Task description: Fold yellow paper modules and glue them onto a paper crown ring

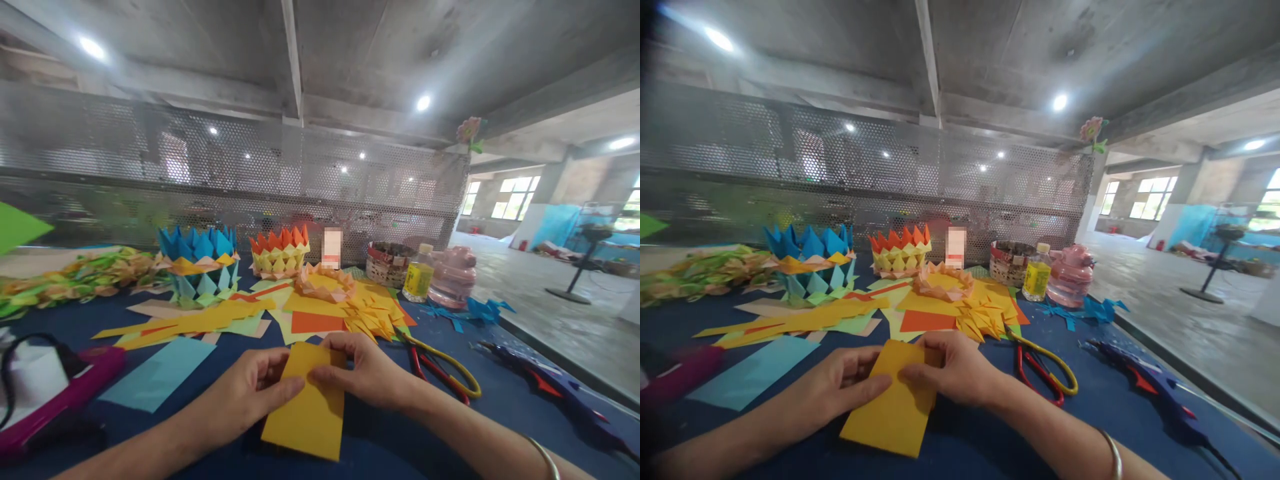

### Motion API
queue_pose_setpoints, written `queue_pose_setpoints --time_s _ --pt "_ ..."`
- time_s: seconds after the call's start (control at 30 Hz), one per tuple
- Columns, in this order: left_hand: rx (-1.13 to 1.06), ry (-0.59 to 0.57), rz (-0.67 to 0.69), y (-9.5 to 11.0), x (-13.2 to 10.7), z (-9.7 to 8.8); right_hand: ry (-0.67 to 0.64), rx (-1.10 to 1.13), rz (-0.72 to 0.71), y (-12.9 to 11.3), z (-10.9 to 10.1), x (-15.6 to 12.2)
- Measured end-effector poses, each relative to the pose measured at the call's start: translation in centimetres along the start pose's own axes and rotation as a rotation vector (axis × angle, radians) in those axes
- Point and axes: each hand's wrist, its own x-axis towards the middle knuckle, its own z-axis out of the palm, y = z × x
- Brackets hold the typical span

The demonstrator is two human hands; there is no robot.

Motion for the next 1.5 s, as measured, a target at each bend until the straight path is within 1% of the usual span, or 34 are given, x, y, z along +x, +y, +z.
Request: queue_pose_setpoints --time_s 0.03,0.07,0.13,0.2,0.27,0.33,0.4,0.43,0.53,0.6,0.67,0.7,0.77,0.83,0.9,0.97,1.07,1.13,1.2,1.27,1.33,1.43,1.5 --pt "-0.024 -0.018 -0.009 0.0 0.1 0.0 0.011 -0.017 -0.033 0.1 0.1 0.0" --pt "-0.046 -0.009 -0.021 -0.1 0.2 -0.1 0.039 -0.030 -0.074 0.2 0.1 0.0" --pt "-0.099 0.077 -0.032 -0.1 0.3 -0.4 0.134 -0.046 -0.157 0.6 0.0 0.1" --pt "-0.163 0.155 -0.039 0.0 0.4 -0.7 0.239 -0.084 -0.210 1.0 -0.2 0.2" --pt "-0.218 0.183 -0.062 0.2 0.3 -1.0 0.303 -0.153 -0.228 1.3 -0.2 0.4" --pt "-0.222 0.202 -0.099 0.3 0.1 -1.2 0.339 -0.227 -0.262 1.5 -0.2 0.4" --pt "-0.184 0.195 -0.142 0.4 -0.1 -1.3 0.343 -0.294 -0.339 1.4 -0.2 0.3" --pt "-0.172 0.156 -0.159 0.4 -0.2 -1.4 0.331 -0.326 -0.388 1.2 -0.2 0.2" --pt "-0.136 0.019 -0.182 0.5 -0.4 -1.4 0.220 -0.416 -0.510 0.6 0.0 -0.2" --pt "-0.091 -0.032 -0.187 0.6 -0.6 -1.4 0.136 -0.479 -0.546 0.2 0.2 -0.4" --pt "-0.050 -0.028 -0.185 0.8 -0.7 -1.3 0.098 -0.544 -0.571 0.2 0.4 -0.6" --pt "-0.041 -0.010 -0.177 1.0 -0.7 -1.3 0.101 -0.577 -0.582 0.2 0.4 -0.6" --pt "-0.051 0.036 -0.157 1.1 -0.7 -1.3 0.147 -0.650 -0.610 0.4 0.5 -0.6" --pt "-0.080 0.057 -0.137 1.2 -0.6 -1.3 0.216 -0.726 -0.628 0.6 0.6 -0.6" --pt "-0.109 0.065 -0.121 1.0 -0.4 -1.4 0.272 -0.768 -0.627 0.9 0.7 -0.6" --pt "-0.098 0.108 -0.092 0.8 -0.2 -1.6 0.297 -0.740 -0.601 1.1 0.8 -0.6" --pt "0.023 0.208 -0.057 0.3 0.1 -1.8 0.295 -0.582 -0.538 1.2 0.9 -0.4" --pt "0.096 0.248 -0.042 0.1 0.2 -1.8 0.284 -0.451 -0.476 1.0 1.1 -0.3" --pt "0.134 0.249 -0.030 0.1 0.2 -1.6 0.291 -0.331 -0.413 0.8 1.3 -0.2" --pt "0.160 0.220 -0.037 0.2 0.1 -1.3 0.306 -0.229 -0.347 0.6 1.5 -0.1" --pt "0.171 0.183 -0.055 0.4 0.0 -0.9 0.333 -0.168 -0.252 0.5 1.7 -0.1" --pt "0.108 0.160 -0.055 0.5 -0.3 -0.6 0.381 -0.116 -0.106 0.6 1.8 0.1" --pt "0.032 0.163 -0.048 0.5 -0.4 -0.6 0.421 -0.077 -0.069 0.7 1.8 0.2"
